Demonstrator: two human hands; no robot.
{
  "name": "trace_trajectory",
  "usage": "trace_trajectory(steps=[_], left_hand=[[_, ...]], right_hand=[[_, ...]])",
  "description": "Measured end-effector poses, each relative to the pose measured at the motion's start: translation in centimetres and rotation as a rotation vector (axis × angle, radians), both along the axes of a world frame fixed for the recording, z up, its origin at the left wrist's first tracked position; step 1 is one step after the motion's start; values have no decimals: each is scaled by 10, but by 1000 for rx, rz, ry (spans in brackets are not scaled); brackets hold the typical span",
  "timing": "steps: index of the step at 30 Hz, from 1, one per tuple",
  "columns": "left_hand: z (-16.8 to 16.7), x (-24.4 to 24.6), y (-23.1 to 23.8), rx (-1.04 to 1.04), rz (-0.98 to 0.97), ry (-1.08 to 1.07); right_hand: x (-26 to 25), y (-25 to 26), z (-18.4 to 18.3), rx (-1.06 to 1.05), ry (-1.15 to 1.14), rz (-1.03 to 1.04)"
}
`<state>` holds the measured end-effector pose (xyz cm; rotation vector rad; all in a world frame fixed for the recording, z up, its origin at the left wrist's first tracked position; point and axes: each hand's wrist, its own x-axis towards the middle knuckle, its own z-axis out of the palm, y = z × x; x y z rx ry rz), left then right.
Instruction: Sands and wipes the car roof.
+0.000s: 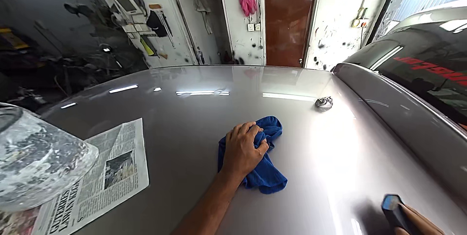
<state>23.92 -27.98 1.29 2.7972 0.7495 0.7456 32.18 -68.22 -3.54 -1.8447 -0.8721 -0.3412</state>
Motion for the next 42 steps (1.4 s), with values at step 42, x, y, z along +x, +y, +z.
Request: trace_trajectory(steps=[42], left_hand=[[5,-2,-9,-49,53,-1]], right_hand=[[164,317,55,-471,-271,103]])
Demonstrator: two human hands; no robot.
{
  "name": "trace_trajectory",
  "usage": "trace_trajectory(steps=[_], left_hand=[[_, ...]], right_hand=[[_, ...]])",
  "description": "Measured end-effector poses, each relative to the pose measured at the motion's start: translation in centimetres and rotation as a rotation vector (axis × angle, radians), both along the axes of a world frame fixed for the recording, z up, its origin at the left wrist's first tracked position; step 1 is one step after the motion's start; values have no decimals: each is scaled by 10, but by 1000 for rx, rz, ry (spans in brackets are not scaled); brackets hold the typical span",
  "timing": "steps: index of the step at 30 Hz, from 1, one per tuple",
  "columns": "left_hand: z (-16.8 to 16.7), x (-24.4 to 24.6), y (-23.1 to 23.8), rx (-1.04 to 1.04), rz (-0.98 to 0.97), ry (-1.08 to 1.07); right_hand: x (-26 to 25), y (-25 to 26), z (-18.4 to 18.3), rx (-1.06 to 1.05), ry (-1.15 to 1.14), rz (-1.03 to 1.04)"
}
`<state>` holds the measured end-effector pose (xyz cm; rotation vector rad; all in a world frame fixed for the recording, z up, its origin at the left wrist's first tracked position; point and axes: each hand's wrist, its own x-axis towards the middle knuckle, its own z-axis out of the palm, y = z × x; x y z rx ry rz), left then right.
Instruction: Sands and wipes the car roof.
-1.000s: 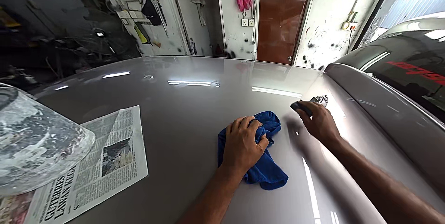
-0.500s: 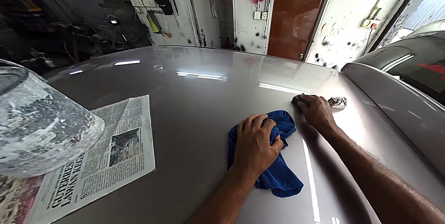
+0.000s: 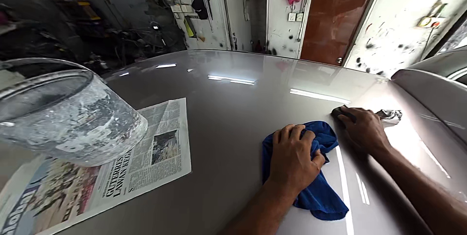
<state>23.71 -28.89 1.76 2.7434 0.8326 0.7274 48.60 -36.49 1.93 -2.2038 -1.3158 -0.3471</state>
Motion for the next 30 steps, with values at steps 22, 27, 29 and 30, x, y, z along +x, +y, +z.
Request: trace_trajectory(steps=[22,27,29,30], left_hand=[[1,2,-1,-43,-30,4],[6,3,-2,-72,-37,-5],[5,2,-2,-85,-31,-2],[3,1,0,-78,-32,-1]], right_hand=[[18,7,-1,-13,-20,7],[7,-11,0,2,-35,40],[5,-13,-4,11,-48,73],[7,-7,-5,7,-39,67]])
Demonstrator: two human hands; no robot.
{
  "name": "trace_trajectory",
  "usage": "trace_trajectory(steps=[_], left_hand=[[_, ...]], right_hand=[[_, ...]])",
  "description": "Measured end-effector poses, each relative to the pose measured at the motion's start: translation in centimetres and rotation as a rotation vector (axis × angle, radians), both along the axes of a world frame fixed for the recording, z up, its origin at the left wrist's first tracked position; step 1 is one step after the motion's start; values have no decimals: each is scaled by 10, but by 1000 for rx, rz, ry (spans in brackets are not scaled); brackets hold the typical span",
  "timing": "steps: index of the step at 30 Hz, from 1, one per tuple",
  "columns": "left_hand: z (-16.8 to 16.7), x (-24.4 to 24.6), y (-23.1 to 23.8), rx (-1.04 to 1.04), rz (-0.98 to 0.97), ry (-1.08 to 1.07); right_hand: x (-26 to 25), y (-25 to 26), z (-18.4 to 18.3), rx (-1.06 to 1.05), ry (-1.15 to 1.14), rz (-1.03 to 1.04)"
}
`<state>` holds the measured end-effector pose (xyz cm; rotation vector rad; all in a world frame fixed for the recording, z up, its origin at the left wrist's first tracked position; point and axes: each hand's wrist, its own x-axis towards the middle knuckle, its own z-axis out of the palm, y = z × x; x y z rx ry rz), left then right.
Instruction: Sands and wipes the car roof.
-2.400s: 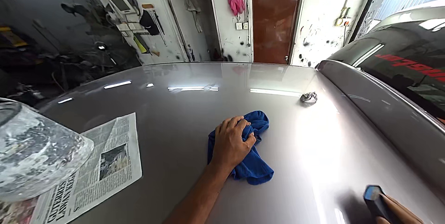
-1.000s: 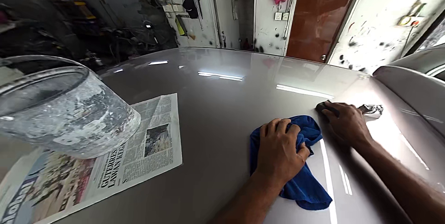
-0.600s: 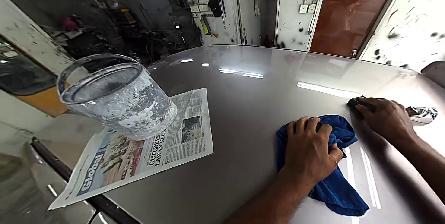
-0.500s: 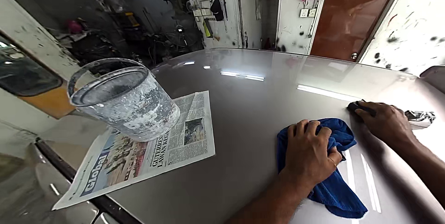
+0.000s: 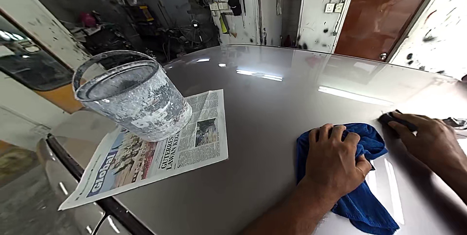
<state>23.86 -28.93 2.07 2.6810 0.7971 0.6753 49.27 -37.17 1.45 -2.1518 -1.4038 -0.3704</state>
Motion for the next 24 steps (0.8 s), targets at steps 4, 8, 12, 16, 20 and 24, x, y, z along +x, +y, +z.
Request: trace_trajectory(steps=[4,8,12,16,20,24], left_hand=[[-5,2,2,50,-5,-27],[-5,3,-1,67,22,0],[-7,5,-1,76,30,-10],[-3,4,-2,65,36,-7],[-8,3,-1,80,51,-4],[-8,4,2,103,46,-10]], right_hand=[[10,17,7,-21,38,-99],[-5,-5,4,-23,40,-74],[7,12,1,-13,39,-106],[3,6,9,-29,40,-93],[-3,2,2,-22,38,-51],[13,20,5,-23,50,-100]])
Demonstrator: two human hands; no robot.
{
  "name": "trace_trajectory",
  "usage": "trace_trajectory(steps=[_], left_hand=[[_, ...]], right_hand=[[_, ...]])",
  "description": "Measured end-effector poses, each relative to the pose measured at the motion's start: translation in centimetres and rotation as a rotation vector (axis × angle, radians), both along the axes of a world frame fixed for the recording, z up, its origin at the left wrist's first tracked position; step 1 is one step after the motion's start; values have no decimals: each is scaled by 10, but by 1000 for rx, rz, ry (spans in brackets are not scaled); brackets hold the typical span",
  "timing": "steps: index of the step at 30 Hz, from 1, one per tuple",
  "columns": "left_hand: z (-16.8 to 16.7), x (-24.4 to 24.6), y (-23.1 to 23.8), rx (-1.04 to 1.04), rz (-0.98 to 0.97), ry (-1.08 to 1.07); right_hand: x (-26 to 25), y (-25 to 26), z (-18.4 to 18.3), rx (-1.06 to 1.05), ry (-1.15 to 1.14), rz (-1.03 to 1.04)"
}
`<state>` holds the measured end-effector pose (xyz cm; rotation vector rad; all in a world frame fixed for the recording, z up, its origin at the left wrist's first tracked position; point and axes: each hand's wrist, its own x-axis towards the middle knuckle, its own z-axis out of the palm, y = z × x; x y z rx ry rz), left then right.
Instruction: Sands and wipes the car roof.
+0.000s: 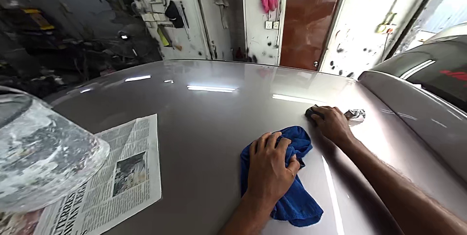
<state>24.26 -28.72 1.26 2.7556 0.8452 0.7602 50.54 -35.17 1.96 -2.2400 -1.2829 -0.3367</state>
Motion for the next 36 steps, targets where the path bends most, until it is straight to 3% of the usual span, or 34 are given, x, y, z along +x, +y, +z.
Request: trace_trajectory(steps=[4,10,15,20,25,30,36], left_hand=[[-1,0,-3,8,3,-24],[-1,-1,0,2,0,-11],[1,0,-4,-25,3,-1],[0,-1,-1,-15,-11,-6],[1,-2,-5,-30,1,6],[1,-1,0,-25,-18,8],[2,-2,-3,-39,-11,-1]], right_hand=[[-18,-27,1,2,-14,71],[2,0,-1,14,-2,65],[-13,-30,-1,3,-26,140],[9,-1,-3,11,-9,97],[-12,-32,-4,6,-36,143],[8,-7,-1,0,-21,137],[-8,-28,-2,-1,-46,184]])
